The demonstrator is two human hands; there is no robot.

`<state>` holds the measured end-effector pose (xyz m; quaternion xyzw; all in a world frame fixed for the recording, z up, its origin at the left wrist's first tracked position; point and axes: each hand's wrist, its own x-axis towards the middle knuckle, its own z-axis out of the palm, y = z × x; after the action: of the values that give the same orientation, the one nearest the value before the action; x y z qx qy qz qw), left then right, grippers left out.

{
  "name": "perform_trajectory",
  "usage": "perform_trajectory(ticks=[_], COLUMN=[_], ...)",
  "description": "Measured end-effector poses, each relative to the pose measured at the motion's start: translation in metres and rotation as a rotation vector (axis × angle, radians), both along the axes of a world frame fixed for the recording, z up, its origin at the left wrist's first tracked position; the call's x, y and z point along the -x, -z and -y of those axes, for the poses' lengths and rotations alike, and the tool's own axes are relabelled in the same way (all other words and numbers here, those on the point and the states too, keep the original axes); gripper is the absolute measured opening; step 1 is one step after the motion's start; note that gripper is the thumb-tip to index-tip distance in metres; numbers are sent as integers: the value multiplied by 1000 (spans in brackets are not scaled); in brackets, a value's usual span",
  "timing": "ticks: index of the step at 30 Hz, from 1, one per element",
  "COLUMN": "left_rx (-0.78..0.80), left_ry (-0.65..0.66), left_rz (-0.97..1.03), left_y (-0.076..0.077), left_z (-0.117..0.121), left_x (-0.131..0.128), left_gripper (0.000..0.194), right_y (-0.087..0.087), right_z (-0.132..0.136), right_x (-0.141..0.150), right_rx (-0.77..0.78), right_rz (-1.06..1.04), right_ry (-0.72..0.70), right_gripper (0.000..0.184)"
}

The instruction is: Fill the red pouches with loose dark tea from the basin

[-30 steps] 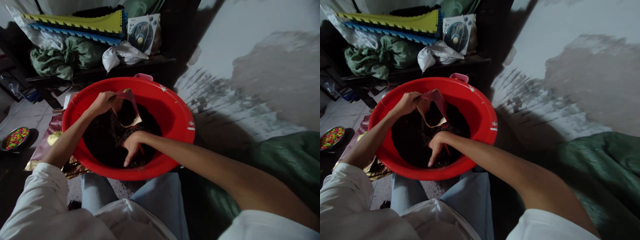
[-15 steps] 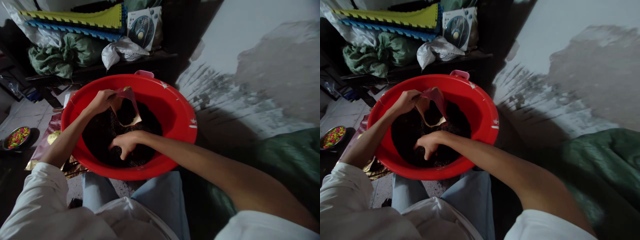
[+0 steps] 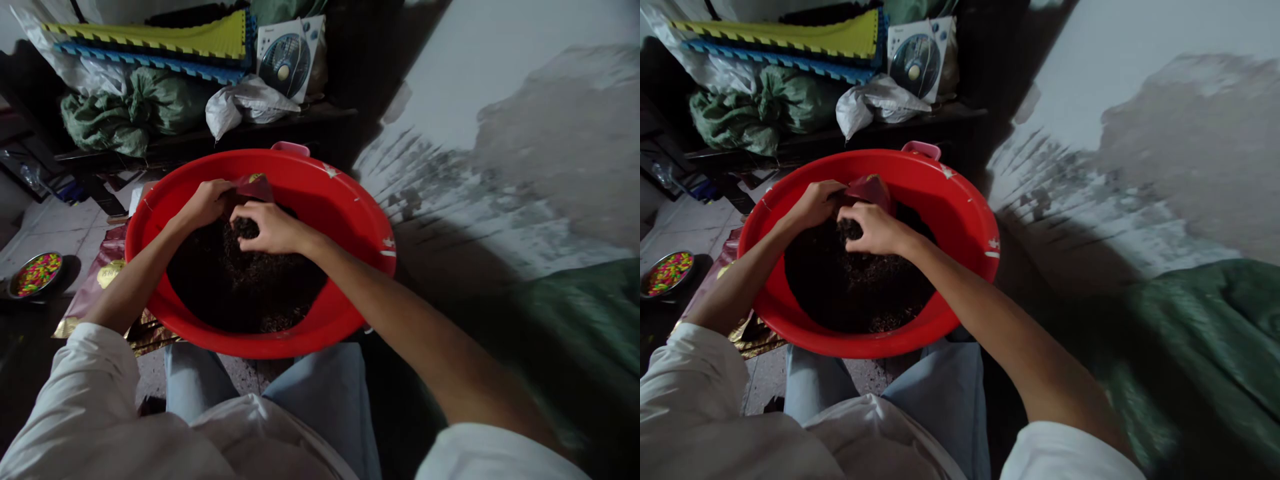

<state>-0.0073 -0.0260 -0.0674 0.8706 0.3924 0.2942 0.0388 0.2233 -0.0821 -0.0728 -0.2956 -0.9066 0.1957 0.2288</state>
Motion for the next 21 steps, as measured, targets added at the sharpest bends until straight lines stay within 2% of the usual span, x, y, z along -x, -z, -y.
perform_trajectory(ticks=[2, 4, 5, 7, 9, 11, 14, 16, 17, 19, 21], left_rx=[-3, -4, -3, -3, -8, -14, -18, -19, -19, -18, -19], left_ry=[-17, -25, -26, -28, -26, -16, 10, 22, 25, 26, 19], left_rz=[5, 7, 8, 11, 20, 31, 40, 43, 42, 35, 19], left_y=[-1, 0, 0, 1, 3, 4, 5, 5, 5, 5, 5], left_z=[2, 4, 5, 6, 5, 4, 1, 0, 0, 0, 0], left_x=[-3, -6, -8, -10, -10, -9, -8, -7, -6, -5, -4], left_gripper=[37, 39, 38, 33, 28, 26, 27, 28, 29, 30, 31], right_y=[3, 6, 6, 3, -3, -9, -9, -2, 3, 13, 23], right_z=[-4, -3, -1, 5, 14, 26, 47, 59, 63, 66, 62], right_x=[-8, -10, -9, -4, 4, 13, 26, 34, 38, 43, 44], right_rx=[-56, -88, -112, -179, -229, -223, -63, 140, 240, 383, 460], right_rz=[43, 108, 121, 97, 54, 60, 242, 480, 607, 817, 949], right_ry=[214, 328, 344, 328, 266, 129, -186, -371, -415, -410, -316], right_gripper=[58, 69, 65, 42, 25, 20, 23, 44, 59, 80, 85])
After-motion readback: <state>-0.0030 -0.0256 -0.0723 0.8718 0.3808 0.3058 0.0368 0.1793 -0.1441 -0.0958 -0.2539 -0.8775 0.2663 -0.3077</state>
